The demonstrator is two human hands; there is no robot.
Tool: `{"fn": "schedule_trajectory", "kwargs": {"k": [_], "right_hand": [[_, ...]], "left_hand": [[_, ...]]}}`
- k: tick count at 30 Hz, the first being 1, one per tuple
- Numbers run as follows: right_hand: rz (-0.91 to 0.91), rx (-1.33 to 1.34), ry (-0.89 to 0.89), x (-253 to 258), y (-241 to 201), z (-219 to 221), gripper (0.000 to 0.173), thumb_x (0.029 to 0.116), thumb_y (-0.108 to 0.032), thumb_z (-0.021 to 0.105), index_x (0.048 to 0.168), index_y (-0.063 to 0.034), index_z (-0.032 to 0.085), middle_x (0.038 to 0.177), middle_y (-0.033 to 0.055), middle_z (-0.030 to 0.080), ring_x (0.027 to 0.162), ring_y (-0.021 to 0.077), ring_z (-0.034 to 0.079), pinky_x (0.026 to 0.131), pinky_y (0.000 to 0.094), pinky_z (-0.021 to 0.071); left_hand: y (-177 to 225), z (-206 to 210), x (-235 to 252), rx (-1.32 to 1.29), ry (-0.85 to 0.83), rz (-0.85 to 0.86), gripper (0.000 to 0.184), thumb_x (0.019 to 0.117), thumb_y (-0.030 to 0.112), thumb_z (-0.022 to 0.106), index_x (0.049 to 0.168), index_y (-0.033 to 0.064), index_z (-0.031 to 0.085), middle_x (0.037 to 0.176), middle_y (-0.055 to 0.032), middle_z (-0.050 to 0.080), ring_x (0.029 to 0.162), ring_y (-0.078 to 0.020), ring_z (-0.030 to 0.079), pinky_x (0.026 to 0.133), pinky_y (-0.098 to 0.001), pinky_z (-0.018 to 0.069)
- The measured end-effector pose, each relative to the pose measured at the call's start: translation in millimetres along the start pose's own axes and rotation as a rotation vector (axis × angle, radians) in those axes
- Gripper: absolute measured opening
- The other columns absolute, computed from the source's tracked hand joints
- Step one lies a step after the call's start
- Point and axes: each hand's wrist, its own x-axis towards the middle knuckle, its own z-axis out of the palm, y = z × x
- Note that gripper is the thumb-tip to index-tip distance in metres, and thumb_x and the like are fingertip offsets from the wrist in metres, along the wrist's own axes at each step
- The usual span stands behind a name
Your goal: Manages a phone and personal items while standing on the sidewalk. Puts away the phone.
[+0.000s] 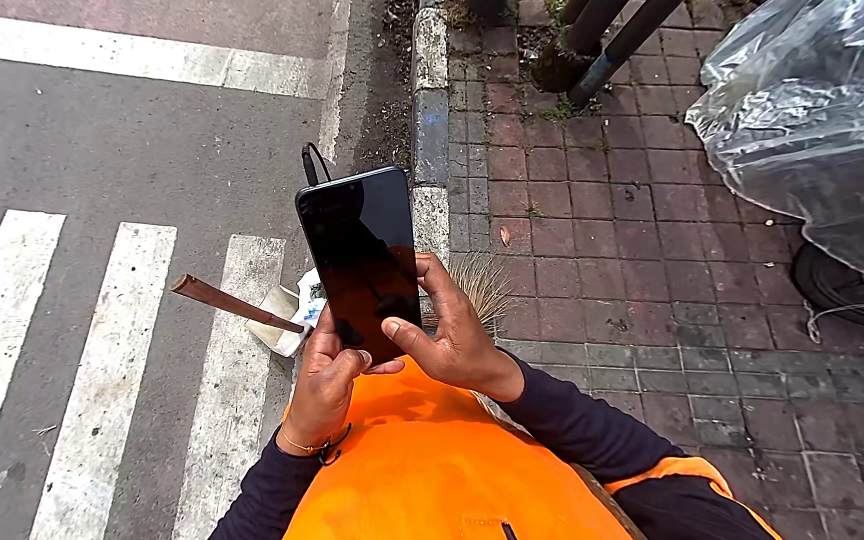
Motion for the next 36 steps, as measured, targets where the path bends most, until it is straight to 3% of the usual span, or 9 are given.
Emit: {"fn": "schedule_trajectory", "kwargs": {"k": [11, 17, 23, 30, 36], "right_hand": [[-0.018, 0.007, -0.032, -0.9, 0.4, -4.4, 0.045, 0.0895, -0.016, 0.062, 0.128, 0.0065, 0.055, 0.125, 0.0146, 0.06, 0.122, 0.0143, 0.057, 0.102, 0.0297, 0.0496], [0.025, 0.024, 0.003, -1.9, -1.6, -0.5, 0.038, 0.0928, -0.015, 0.063, 0.124, 0.0043, 0.055, 0.12, 0.0114, 0.062, 0.114, 0.0087, 0.061, 0.098, 0.0253, 0.0524], [-0.027, 0.028, -0.043, -2.3, -0.4, -5.9, 0.045, 0.0906, -0.017, 0.061, 0.128, 0.0065, 0.053, 0.124, 0.0141, 0.06, 0.12, 0.0114, 0.058, 0.102, 0.0275, 0.0497], [0.042, 0.024, -0.002, -3.1, -2.3, -2.1, 0.038, 0.0932, -0.016, 0.064, 0.124, 0.0033, 0.055, 0.119, 0.0106, 0.062, 0.113, 0.0078, 0.061, 0.097, 0.0245, 0.0521], [-0.032, 0.023, -0.051, -3.8, -0.3, -7.9, 0.043, 0.0905, -0.017, 0.06, 0.127, 0.0061, 0.054, 0.124, 0.0134, 0.06, 0.121, 0.0109, 0.057, 0.102, 0.0271, 0.0492]], "left_hand": [[1.3, 1.2, -0.3, -0.007, 0.004, -0.008, 0.053, 0.0841, -0.006, 0.042, 0.134, 0.012, 0.042, 0.113, 0.001, 0.07, 0.099, -0.0147, 0.073, 0.076, -0.0359, 0.0656], [0.9, 1.8, -0.6, 0.009, -0.005, -0.01, 0.051, 0.0848, -0.006, 0.042, 0.133, 0.0117, 0.043, 0.113, 0.0009, 0.071, 0.097, -0.0147, 0.073, 0.075, -0.0349, 0.0655], [1.3, 2.3, -1.4, 0.003, 0.006, -0.018, 0.051, 0.0847, -0.006, 0.042, 0.132, 0.0113, 0.042, 0.113, 0.0009, 0.071, 0.098, -0.0151, 0.074, 0.076, -0.0358, 0.0657], [-0.4, 3.2, -1.3, 0.005, -0.006, -0.01, 0.051, 0.085, -0.006, 0.042, 0.132, 0.012, 0.043, 0.114, 0.0014, 0.071, 0.098, -0.0142, 0.073, 0.075, -0.0345, 0.0654], [-0.7, 2.8, -3.0, -0.001, -0.004, -0.009, 0.05, 0.0858, -0.006, 0.042, 0.132, 0.0119, 0.043, 0.114, 0.0014, 0.071, 0.098, -0.0145, 0.074, 0.076, -0.0351, 0.0657]]}}
